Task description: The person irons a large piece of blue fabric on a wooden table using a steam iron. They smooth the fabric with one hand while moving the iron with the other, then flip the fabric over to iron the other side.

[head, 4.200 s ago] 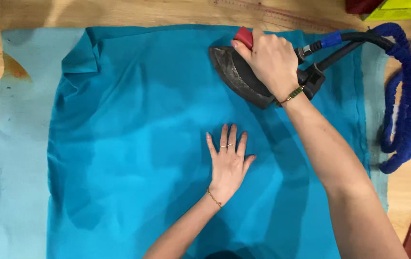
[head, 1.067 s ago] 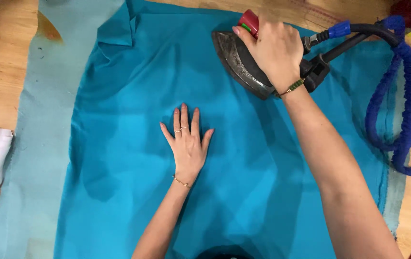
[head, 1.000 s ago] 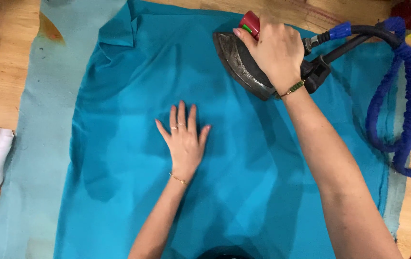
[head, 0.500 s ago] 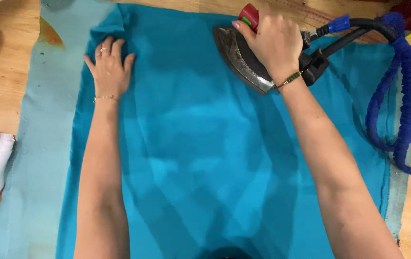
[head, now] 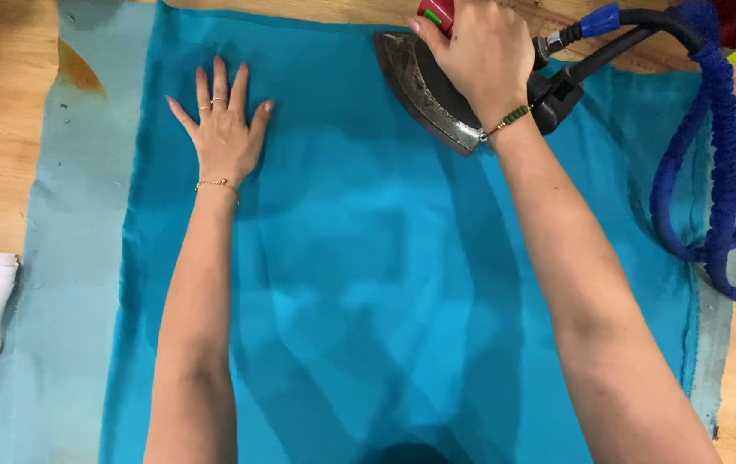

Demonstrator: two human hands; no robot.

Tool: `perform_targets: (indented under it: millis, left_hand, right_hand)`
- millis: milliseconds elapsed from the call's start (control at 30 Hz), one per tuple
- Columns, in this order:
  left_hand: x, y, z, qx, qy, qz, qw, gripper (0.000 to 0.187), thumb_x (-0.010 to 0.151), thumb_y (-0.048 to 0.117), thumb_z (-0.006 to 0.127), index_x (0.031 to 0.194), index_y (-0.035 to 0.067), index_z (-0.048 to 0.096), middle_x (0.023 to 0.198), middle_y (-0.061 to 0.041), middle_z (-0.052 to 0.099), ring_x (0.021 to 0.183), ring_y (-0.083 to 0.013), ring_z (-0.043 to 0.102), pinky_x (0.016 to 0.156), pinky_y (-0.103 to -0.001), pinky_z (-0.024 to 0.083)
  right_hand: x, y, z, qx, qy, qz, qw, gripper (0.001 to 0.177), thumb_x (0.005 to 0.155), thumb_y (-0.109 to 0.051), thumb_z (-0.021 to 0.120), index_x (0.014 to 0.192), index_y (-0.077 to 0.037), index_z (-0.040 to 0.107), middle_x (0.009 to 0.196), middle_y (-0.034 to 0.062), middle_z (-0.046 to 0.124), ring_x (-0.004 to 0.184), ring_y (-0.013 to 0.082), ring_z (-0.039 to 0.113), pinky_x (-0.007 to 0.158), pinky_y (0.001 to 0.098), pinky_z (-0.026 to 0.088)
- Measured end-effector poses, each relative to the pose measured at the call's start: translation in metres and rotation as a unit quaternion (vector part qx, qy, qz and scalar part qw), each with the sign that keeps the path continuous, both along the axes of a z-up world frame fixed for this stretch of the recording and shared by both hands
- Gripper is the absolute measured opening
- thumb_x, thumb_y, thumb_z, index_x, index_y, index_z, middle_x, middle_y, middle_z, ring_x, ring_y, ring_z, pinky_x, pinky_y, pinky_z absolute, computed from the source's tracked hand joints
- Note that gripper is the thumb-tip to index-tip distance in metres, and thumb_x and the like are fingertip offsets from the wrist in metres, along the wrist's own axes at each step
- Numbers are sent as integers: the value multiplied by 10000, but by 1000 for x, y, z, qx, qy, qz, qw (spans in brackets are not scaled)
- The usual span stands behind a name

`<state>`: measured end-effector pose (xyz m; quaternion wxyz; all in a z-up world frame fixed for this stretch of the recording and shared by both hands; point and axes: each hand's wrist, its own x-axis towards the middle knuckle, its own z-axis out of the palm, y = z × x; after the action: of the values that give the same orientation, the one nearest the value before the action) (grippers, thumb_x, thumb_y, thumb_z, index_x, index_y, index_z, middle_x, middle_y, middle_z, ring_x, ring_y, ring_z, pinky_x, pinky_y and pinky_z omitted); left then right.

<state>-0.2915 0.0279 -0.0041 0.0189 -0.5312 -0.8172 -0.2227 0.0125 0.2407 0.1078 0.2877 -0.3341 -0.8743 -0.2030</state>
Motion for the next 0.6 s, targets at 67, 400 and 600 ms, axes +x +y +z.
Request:
perform_targets:
  millis: [67, 400, 600]
  left_hand:
    - [0, 2, 4, -7, -6, 1, 1000, 678, 1071, 615, 430, 1633, 238, 381, 1722, -79, 225, 1586, -335, 147, 1170, -731, -80]
    - [1, 3, 13, -20, -14, 5, 1000, 692, 1059, 633, 433, 1633, 251, 372, 1725, -69, 227, 1594, -319, 142, 1184, -716, -82]
    - [-1, 6, 8, -20, -5, 7, 1000, 693, 1055, 657, 431, 1627, 270, 370, 1713, -69, 227, 1584, -317, 129, 1181, -713, -82]
  right_hand:
    - [0, 3, 1, -7, -3, -4, 1000, 590, 1043, -664, 694, 1032, -74, 706, 773, 138, 704, 651, 327, 704, 528, 431, 563]
    - [0, 10, 0, 0, 11, 17, 1000, 494, 1021, -615, 700, 1036, -123, 740, 793, 120, 695, 695, 324, 695, 540, 434, 557]
    - [2, 12, 7, -36, 16, 30, 999, 454, 1036, -596, 713, 994, -147, 761, 717, 99, 668, 669, 327, 680, 536, 439, 542]
